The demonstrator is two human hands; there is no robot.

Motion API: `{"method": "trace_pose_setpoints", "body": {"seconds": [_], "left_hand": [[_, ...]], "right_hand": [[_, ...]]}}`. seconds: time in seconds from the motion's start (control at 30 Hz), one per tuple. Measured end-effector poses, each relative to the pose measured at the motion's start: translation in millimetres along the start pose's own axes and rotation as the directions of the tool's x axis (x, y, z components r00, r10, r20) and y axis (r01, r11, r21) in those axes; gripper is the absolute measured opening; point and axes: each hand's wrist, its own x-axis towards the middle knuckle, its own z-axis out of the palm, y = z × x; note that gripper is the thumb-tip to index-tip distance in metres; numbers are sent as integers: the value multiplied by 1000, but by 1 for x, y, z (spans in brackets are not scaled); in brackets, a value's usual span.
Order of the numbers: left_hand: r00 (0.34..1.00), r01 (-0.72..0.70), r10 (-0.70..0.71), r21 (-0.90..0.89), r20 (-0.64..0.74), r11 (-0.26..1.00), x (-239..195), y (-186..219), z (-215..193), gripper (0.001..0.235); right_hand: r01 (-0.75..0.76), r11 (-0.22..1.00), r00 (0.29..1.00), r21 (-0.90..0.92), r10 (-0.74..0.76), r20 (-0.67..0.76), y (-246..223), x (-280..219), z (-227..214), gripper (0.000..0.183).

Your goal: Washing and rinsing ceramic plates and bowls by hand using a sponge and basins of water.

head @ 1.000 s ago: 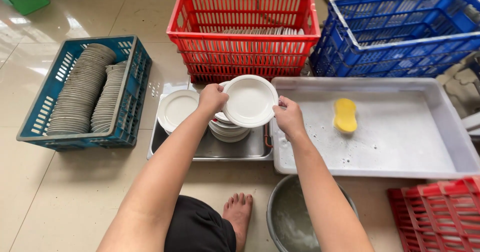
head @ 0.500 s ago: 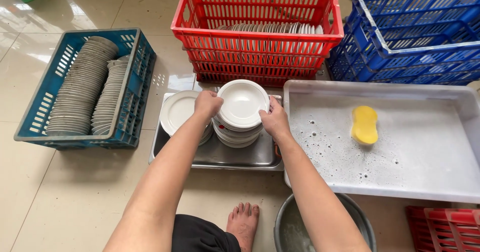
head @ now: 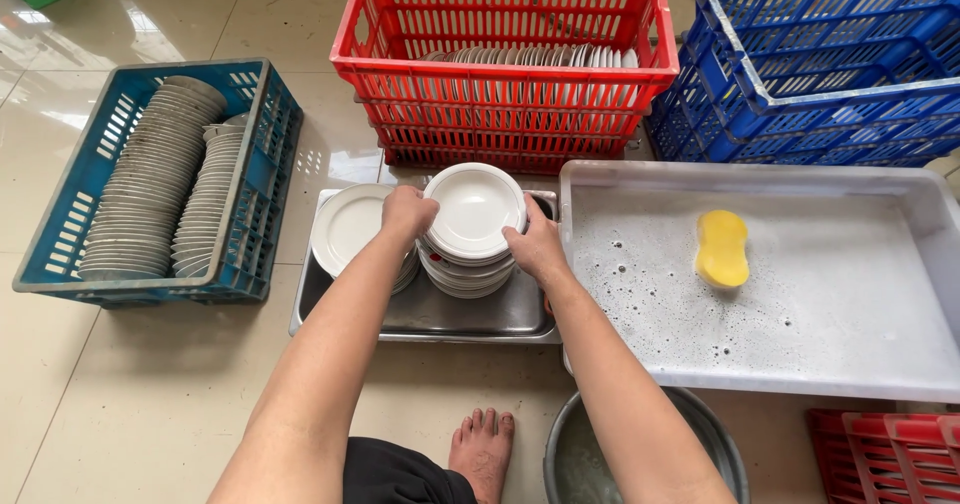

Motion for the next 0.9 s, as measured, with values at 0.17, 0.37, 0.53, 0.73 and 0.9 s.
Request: {"method": "trace_pose_setpoints", "body": {"seconds": [0.17, 0.37, 0.53, 0.73, 0.9], "left_hand": [[1000, -16, 14, 79, 25, 997, -2, 1, -2, 37], [999, 0, -3, 94, 33, 996, 21, -9, 14, 41], [995, -28, 10, 174, 101, 984, 10, 8, 16, 46], [985, -97, 51, 294, 162, 951, -55, 38, 0, 58], [916, -363, 242, 406, 319, 839, -104, 65, 14, 58]], "right_hand": [[33, 998, 998, -47, -30, 52, 14, 3, 4, 77], [87, 993, 979, -83, -70, 190, 21, -2, -6, 84], [76, 996, 967, -46, -62, 248, 22, -13, -12, 85], [69, 998, 974, 11, -70, 214, 24, -22, -19, 82], [-25, 984, 1000, -176, 27, 13, 41, -33, -80, 62]]}}
